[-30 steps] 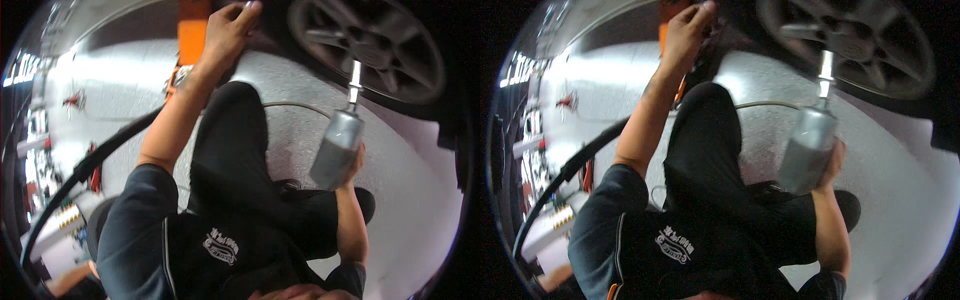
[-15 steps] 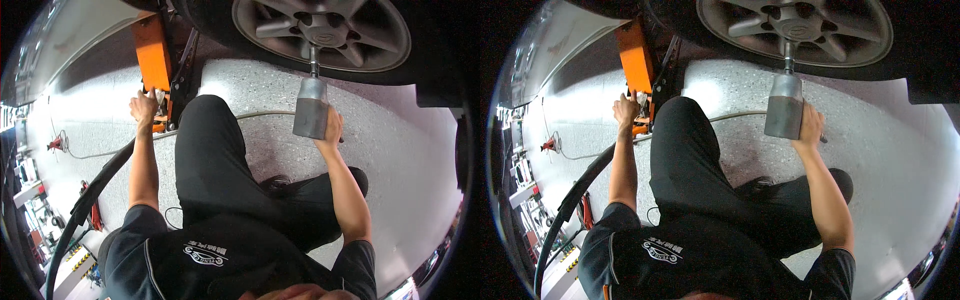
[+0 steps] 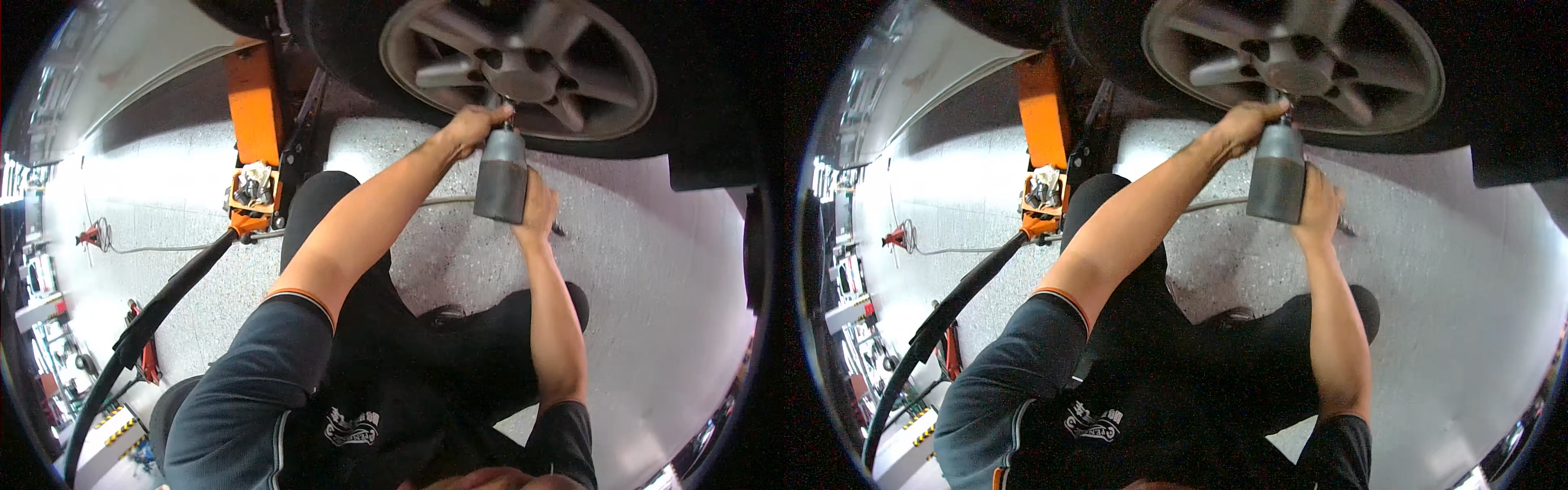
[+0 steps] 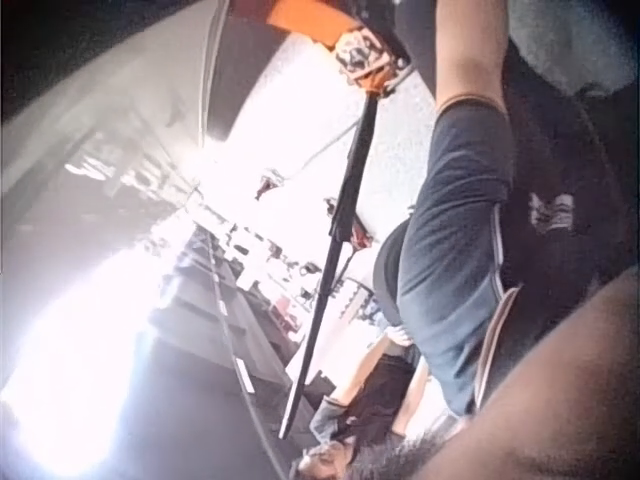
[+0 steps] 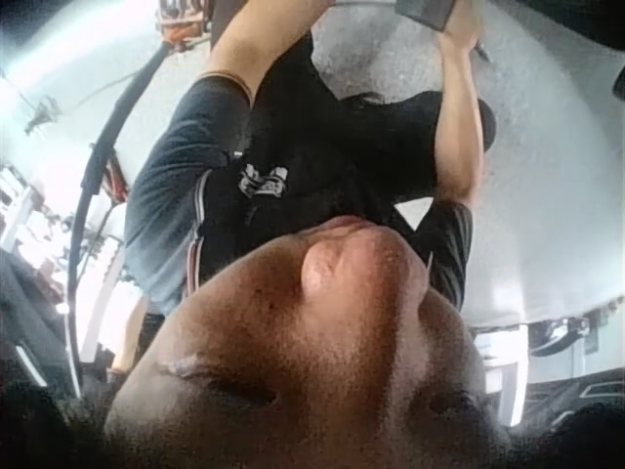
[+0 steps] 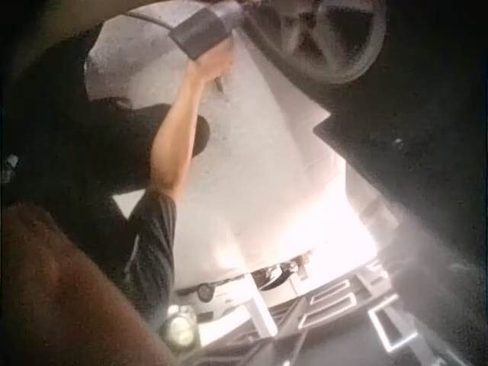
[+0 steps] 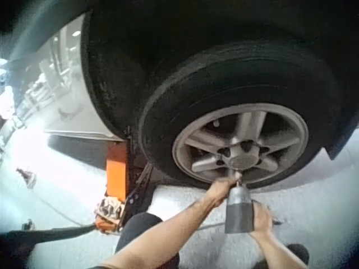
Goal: Remove lug nuts with an impact wrench, swap tires, and reinstall lug nuts.
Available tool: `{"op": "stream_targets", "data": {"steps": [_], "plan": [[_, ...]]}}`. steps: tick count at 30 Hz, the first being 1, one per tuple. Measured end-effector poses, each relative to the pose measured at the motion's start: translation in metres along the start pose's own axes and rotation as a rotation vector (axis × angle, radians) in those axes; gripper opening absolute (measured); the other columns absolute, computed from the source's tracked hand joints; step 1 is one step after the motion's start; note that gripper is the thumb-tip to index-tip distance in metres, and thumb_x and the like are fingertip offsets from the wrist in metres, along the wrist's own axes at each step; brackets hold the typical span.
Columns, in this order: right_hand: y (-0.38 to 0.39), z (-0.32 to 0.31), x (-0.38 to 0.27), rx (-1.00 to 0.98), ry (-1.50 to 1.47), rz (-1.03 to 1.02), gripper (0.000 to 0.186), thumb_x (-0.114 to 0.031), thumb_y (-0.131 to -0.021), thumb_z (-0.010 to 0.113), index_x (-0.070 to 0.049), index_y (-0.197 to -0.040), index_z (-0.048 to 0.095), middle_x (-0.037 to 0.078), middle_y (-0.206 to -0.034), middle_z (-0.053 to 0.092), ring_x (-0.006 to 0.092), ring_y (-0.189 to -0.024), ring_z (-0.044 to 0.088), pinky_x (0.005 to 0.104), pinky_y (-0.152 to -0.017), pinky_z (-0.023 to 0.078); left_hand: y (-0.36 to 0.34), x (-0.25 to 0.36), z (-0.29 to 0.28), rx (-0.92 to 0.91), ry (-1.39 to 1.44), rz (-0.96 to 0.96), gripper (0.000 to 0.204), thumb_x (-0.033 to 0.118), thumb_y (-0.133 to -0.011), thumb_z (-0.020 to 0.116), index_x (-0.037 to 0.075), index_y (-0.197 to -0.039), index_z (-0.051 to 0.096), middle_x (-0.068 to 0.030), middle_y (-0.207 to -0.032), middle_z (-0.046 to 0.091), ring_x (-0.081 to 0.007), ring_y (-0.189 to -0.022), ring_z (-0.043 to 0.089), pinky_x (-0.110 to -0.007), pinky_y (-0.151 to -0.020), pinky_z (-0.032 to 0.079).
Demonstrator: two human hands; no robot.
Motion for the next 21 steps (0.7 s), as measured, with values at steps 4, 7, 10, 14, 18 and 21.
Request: {"op": "stream_targets", "data": {"steps": [4,7,10,14,18,21], "plan": [[-0.002,0.011,0.015,-0.069,0.032,0.021,0.042,-0.022,-0.080,0.059,-0.005,-0.117,0.051,0.014,-0.100,0.061,0.0320,-0.097,0.057,0.0452,-0.082,0.038,0.005,0.006,0.016,0.126,-0.380,-0.042,0.062,0.048,-0.082,0.069,-0.008,-0.108,0.059,-0.0134,-0.093,0.065,-0.0224,-0.078,0.062,-0.037,-0.077,0.049],[0.011,0.022,0.036,0.001,0.066,-0.002,0.034,-0.023,-0.080,0.058,-0.005,-0.108,0.051,0.013,-0.091,0.060,0.0321,-0.092,0.057,0.0467,-0.081,0.037,0.030,0.000,0.048,0.017,-0.213,-0.143,0.041,0.024,-0.077,0.076,-0.005,-0.101,0.060,-0.0108,-0.088,0.064,-0.0192,-0.075,0.063,-0.032,-0.069,0.052],[0.013,0.015,0.018,-0.033,-0.075,0.016,0.033,-0.022,-0.076,0.063,-0.006,-0.103,0.050,0.014,-0.095,0.059,0.0308,-0.093,0.057,0.0453,-0.082,0.037,0.038,0.004,0.045,0.117,-0.199,-0.200,0.030,0.013,-0.073,0.077,-0.002,-0.095,0.062,-0.0104,-0.085,0.064,-0.0175,-0.072,0.062,-0.029,-0.064,0.052],[0.020,0.011,0.018,-0.042,-0.041,-0.009,0.041,-0.016,-0.076,0.063,-0.005,-0.114,0.050,0.014,-0.099,0.059,0.0305,-0.096,0.056,0.0450,-0.085,0.036,0.037,-0.010,0.043,0.061,-0.198,-0.159,0.026,0.016,-0.076,0.073,0.001,-0.092,0.061,-0.0092,-0.081,0.063,-0.0183,-0.069,0.062,-0.033,-0.065,0.053],[0.032,0.003,-0.003,0.020,-0.047,-0.007,0.060,-0.007,-0.076,0.061,-0.006,-0.133,0.041,0.014,-0.104,0.060,0.0311,-0.099,0.056,0.0432,-0.089,0.036,0.016,-0.008,0.018,-0.053,0.076,-0.197,0.031,0.028,-0.082,0.065,0.002,-0.097,0.059,-0.0114,-0.085,0.064,-0.0217,-0.074,0.064,-0.036,-0.070,0.053],[0.032,0.000,-0.004,-0.003,-0.051,0.012,0.061,-0.006,-0.077,0.059,-0.006,-0.135,0.041,0.014,-0.108,0.060,0.0310,-0.100,0.055,0.0416,-0.090,0.036,0.003,0.007,0.018,-0.025,0.224,-0.196,0.040,0.040,-0.089,0.049,0.003,-0.099,0.058,-0.0146,-0.087,0.065,-0.0265,-0.078,0.065,-0.040,-0.077,0.052]]}}
Point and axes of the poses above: each hand's wrist, its own y-axis away from the middle knuckle, its own z-axis out of the palm, x = y × z, the point moved 1 cm from there along -y, towards the middle knuckle
